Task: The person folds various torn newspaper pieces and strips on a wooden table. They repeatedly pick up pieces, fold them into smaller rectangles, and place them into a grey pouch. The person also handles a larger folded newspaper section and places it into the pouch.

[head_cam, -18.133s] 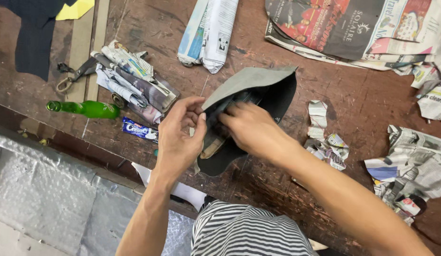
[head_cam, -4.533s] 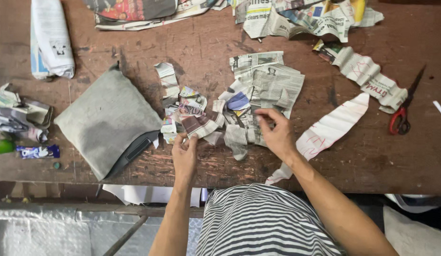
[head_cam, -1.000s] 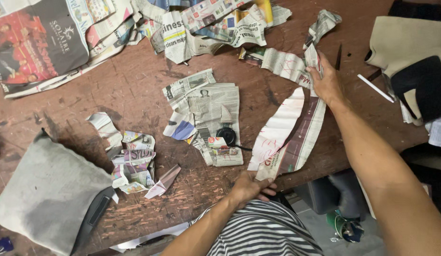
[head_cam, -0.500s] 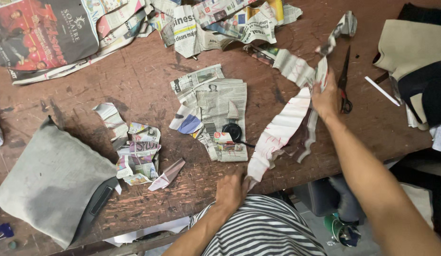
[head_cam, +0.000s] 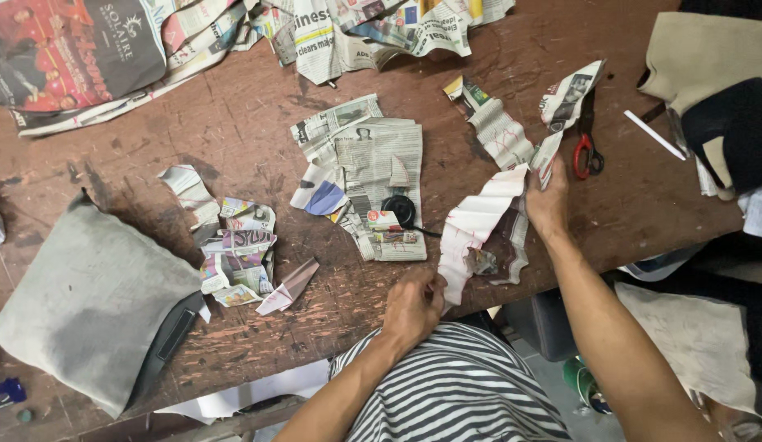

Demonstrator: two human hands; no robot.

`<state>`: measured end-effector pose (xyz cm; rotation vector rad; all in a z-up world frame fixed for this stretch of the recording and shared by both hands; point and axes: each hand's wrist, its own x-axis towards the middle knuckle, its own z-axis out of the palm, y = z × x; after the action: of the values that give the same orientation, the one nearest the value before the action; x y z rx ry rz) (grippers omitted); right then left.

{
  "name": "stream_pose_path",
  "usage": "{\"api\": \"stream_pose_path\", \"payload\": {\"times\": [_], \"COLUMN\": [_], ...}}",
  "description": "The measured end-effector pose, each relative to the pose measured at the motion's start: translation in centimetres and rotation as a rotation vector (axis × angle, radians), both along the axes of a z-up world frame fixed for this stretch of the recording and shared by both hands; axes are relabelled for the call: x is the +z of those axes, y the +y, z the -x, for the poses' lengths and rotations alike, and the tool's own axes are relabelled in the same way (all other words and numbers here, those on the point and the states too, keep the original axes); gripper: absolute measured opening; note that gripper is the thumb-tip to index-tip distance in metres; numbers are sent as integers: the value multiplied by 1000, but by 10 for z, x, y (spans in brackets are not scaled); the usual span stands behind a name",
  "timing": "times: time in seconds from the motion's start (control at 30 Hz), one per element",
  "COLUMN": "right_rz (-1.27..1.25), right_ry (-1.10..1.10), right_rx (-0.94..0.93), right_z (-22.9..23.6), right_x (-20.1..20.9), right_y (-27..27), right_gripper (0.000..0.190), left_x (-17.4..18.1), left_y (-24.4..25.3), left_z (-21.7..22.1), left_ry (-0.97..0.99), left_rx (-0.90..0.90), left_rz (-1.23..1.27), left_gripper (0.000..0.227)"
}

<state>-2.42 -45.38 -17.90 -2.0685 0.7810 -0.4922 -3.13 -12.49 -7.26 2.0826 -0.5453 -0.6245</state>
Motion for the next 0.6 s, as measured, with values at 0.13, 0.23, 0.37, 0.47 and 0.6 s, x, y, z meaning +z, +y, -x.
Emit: {"api": "stream_pose_path", "payload": {"times": [0.13,0.23,0.37,0.47,0.6], "right_rz": [-47,-158,-159,-243,-382], "right_ry": [8,48,52,11,-79], "right_rx": [-39,-67,-78,-99,-67], "right_z": [0,2,12,13,18], "right_x": [10,21,22,12,4], "right_y": [10,20,26,27,22], "right_gripper": [45,42,42,42,50], "left_x": [11,13,9,4,32], "left_y": [-2,-6,-13,-13,-6], "left_z": [-11,-13,-8,-9,-7], "left_ry": [86,312,302,367,-242], "left_rx": [78,22,-38,-22,-13], "left_rz": [-204,-415,-442,-323,42], "left_gripper": [20,32,46,31,22]}}
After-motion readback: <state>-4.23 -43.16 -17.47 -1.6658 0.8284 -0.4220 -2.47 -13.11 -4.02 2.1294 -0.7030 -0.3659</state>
